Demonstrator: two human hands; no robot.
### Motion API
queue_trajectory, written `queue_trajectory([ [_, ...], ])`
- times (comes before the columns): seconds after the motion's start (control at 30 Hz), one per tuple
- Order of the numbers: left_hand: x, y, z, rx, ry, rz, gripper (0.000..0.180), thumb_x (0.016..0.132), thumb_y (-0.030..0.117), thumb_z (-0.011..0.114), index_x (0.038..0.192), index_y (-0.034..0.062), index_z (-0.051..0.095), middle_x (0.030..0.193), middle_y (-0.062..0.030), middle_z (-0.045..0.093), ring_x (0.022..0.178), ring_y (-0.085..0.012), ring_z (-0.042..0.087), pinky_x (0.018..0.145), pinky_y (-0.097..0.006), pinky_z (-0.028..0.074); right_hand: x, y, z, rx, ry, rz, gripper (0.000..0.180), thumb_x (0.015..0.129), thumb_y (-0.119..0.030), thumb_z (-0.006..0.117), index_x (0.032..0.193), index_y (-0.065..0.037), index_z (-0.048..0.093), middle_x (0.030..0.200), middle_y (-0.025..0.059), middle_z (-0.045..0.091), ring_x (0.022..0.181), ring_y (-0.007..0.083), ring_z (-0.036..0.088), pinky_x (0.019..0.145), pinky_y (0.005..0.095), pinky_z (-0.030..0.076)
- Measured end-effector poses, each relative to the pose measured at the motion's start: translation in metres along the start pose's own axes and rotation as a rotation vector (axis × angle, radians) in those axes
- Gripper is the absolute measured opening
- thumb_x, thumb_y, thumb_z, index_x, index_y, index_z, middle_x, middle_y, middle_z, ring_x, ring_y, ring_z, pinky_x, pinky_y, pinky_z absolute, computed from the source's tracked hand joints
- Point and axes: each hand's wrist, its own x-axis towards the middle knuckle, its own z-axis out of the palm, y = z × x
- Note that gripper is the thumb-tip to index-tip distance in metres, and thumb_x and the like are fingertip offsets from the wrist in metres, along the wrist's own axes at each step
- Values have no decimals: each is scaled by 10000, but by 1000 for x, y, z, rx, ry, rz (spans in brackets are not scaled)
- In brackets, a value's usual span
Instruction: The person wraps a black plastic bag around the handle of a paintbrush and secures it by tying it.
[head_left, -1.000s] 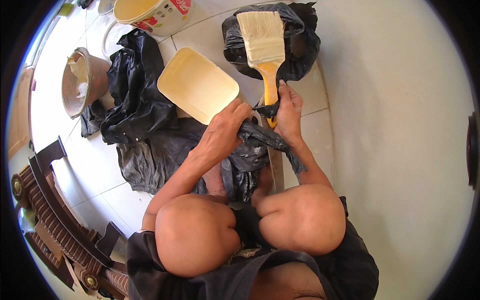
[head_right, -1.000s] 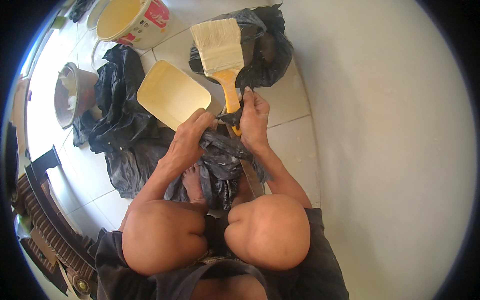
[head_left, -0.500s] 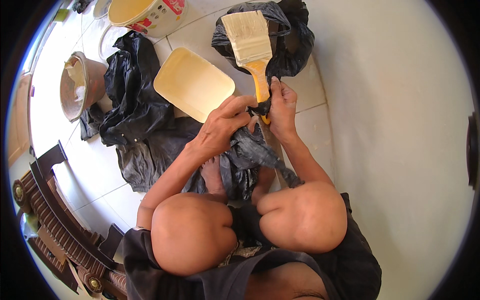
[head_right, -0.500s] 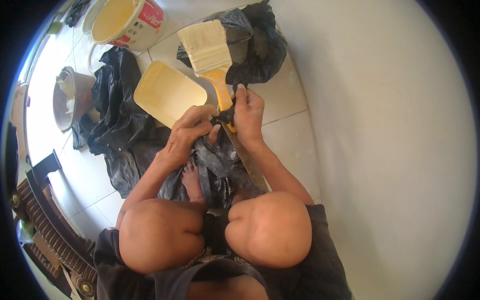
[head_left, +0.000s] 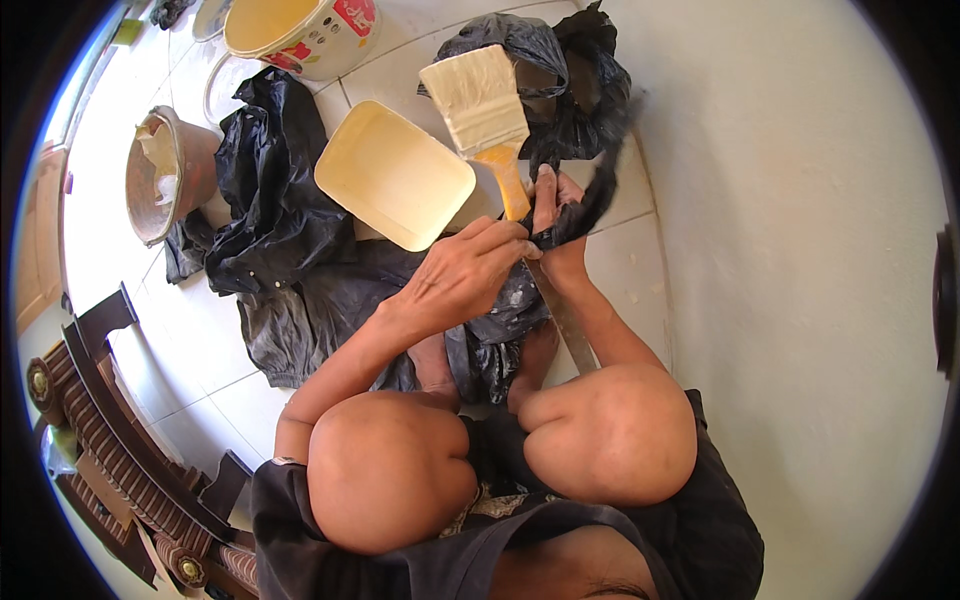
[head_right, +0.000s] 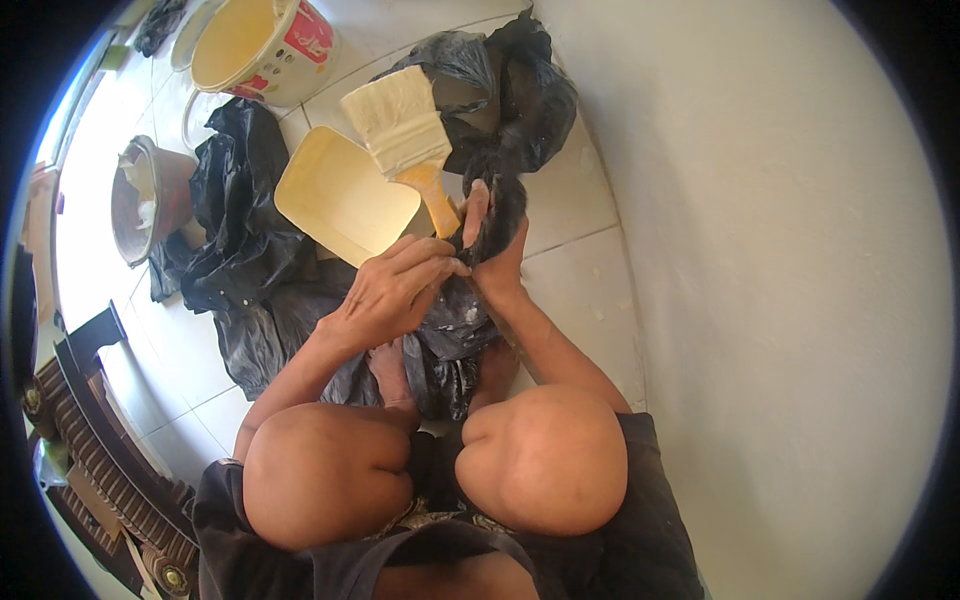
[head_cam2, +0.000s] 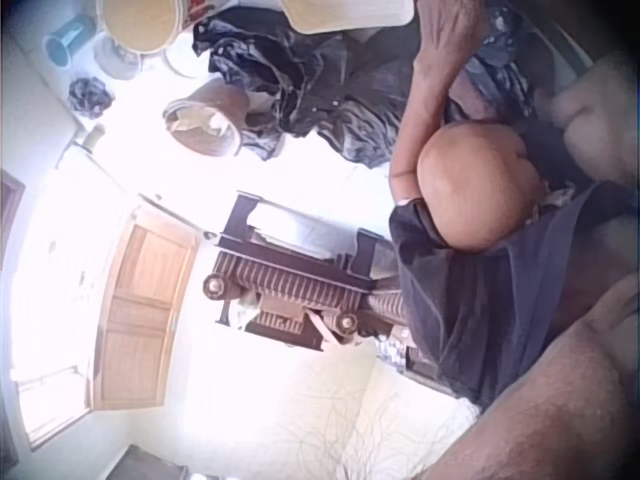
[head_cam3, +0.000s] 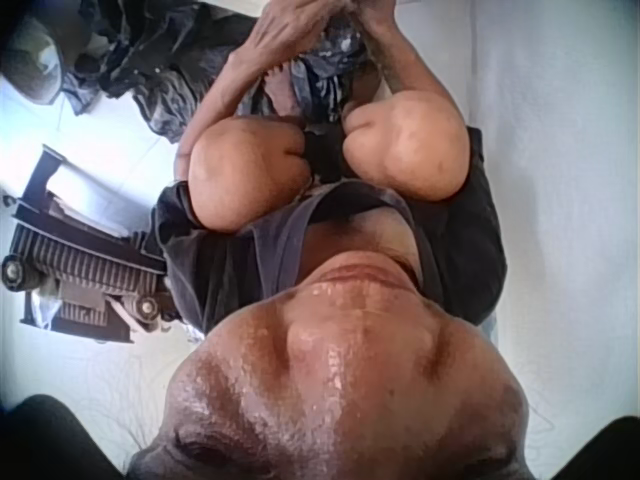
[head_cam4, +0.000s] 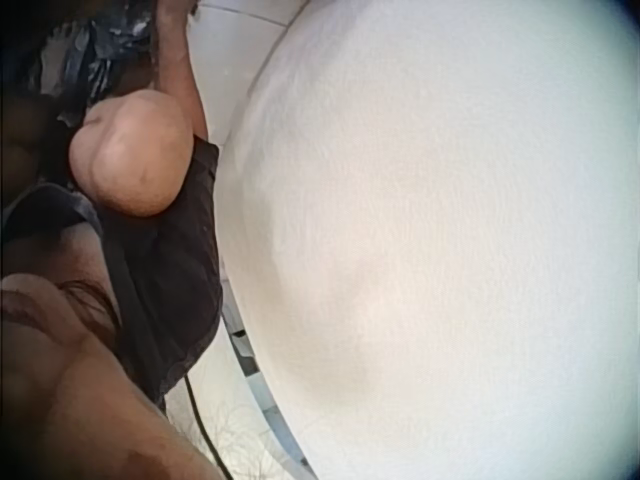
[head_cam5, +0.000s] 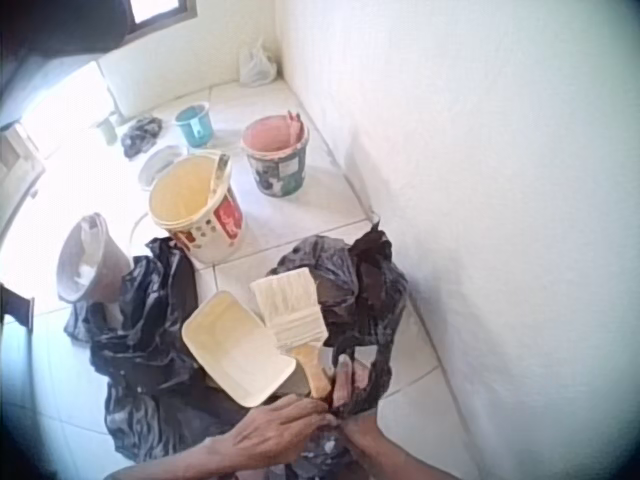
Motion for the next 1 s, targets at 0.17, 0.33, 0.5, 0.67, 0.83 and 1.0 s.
queue_trajectory([
  [0.17, 2, -3, -6, 177, 0, 139, 251, 716, -9, 651, 955, 68, 647, 979, -51, 601, 829, -234, 581, 709, -312, 493, -1, -1, -2, -108, -124, -2, 152, 875, -117, 540, 775, -3, 552, 659, 53, 550, 615, 126, 516, 573, 289, 411],
  [0.33, -8, -7, 5, 77, 122, 81, 306, 700, -20, 663, 998, 44, 642, 962, -66, 604, 861, -253, 584, 724, -335, 493, -12, -7, -1, 147, -88, 116, 113, 796, -92, 594, 837, 12, 577, 739, 46, 594, 686, 97, 537, 608, 257, 434],
  [0.5, -6, -8, 2, 103, 148, 167, 324, 694, -34, 662, 1012, 25, 637, 945, -102, 611, 871, -288, 606, 740, -345, 513, -24, -6, 0, 191, -39, 86, 127, 846, -103, 572, 890, 16, 586, 798, 29, 612, 724, 98, 547, 634, 258, 450],
  [0.67, -15, -9, 4, 108, 201, 126, 370, 679, -55, 648, 1040, 26, 637, 1040, -105, 606, 950, -291, 594, 805, -371, 501, -22, -6, -5, 160, -123, 20, 123, 877, -88, 594, 964, -1, 584, 911, 45, 621, 809, 117, 580, 716, 253, 478],
  [0.83, -10, -9, -8, 287, 100, 216, 378, 680, -25, 641, 1054, 31, 639, 1110, -88, 587, 1039, -262, 571, 903, -419, 448, -18, 4, -12, -179, -82, -226, 124, 868, -49, 559, 953, 24, 614, 907, 54, 643, 800, 124, 589, 725, 271, 486],
  [1.0, 7, -9, -28, 408, -60, 330, 365, 725, 29, 619, 1090, 39, 632, 1119, -73, 573, 1095, -218, 556, 920, -396, 430, -23, 3, -7, -2, -96, -154, 138, 897, -69, 544, 959, 36, 608, 827, 58, 643, 756, 107, 574, 671, 279, 470],
])
